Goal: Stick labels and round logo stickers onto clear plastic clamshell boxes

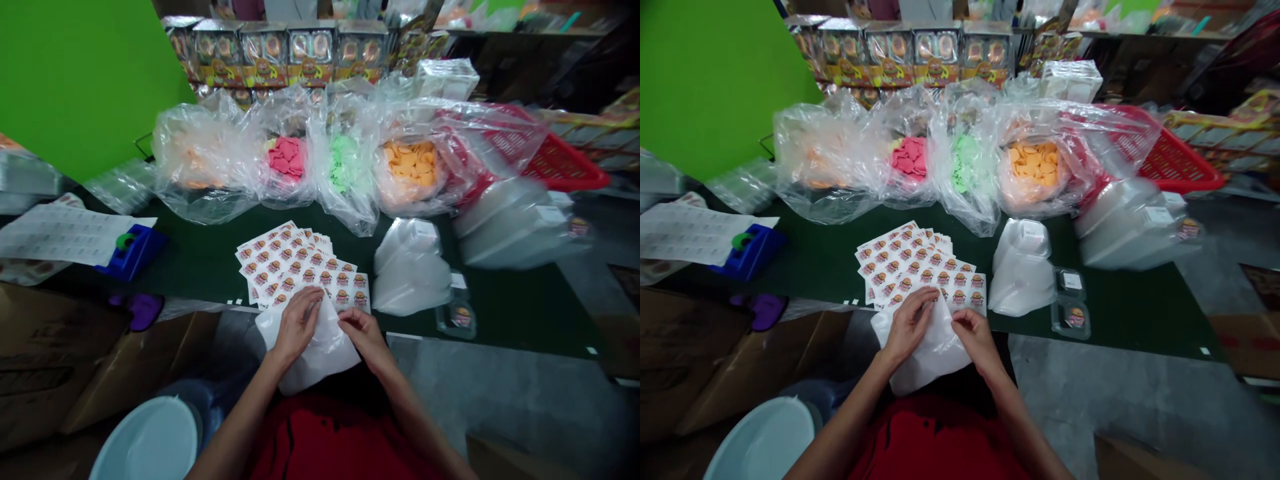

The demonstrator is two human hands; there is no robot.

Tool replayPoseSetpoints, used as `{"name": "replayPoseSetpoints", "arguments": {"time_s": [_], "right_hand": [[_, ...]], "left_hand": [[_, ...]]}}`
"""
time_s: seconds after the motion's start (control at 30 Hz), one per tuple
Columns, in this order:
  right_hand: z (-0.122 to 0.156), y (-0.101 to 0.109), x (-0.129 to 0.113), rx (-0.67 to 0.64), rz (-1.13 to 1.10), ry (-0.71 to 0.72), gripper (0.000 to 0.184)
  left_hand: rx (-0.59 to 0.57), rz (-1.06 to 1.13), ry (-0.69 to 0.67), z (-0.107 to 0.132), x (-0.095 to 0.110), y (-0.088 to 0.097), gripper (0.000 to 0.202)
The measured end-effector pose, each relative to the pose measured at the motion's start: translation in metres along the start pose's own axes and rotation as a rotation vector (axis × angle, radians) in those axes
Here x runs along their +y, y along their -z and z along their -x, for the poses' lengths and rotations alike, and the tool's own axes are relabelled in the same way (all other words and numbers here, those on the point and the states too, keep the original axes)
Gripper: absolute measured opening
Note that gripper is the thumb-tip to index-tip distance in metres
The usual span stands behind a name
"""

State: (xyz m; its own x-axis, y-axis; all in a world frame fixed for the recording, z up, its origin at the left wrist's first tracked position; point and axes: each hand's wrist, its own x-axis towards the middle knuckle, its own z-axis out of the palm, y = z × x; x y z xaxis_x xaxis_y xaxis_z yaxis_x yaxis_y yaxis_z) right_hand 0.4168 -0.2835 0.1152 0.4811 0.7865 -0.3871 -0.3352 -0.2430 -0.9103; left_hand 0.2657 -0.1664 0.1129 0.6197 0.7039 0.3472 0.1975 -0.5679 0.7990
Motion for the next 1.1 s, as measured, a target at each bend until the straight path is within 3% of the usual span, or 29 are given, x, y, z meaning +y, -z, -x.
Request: {"name": "replayPoseSetpoints", "arguments": {"time_s": [0.13, 0.3, 0.63, 0.9, 1.1], "right_hand": [[-0.014, -0.011, -0.008, -0.091, -0.01, -0.006, 0.028], [-0.035, -0.019, -0.013, -0.132, 0.026, 0.012, 0.027], [-0.032, -0.01, -0.014, -0.16, 0.101, 0.158, 0.021], [-0.034, -0.013, -0.012, -0.139, -0.022, -0.002, 0.028], [-0.037, -0.012, -0.019, -0.146, -0.021, 0.056, 0.025]], "left_hand": [[0.008, 0.091, 0.019, -0.004, -0.006, -0.014, 0.022], [0.036, 0.114, 0.046, -0.006, -0.007, -0.011, 0.015], [0.044, 0.085, 0.007, -0.013, -0.011, -0.01, 0.015], [0.053, 0.061, 0.111, -0.022, 0.0, -0.008, 0.017], [-0.007, 0.112, 0.147, -0.014, -0.003, -0.01, 0.018]]}}
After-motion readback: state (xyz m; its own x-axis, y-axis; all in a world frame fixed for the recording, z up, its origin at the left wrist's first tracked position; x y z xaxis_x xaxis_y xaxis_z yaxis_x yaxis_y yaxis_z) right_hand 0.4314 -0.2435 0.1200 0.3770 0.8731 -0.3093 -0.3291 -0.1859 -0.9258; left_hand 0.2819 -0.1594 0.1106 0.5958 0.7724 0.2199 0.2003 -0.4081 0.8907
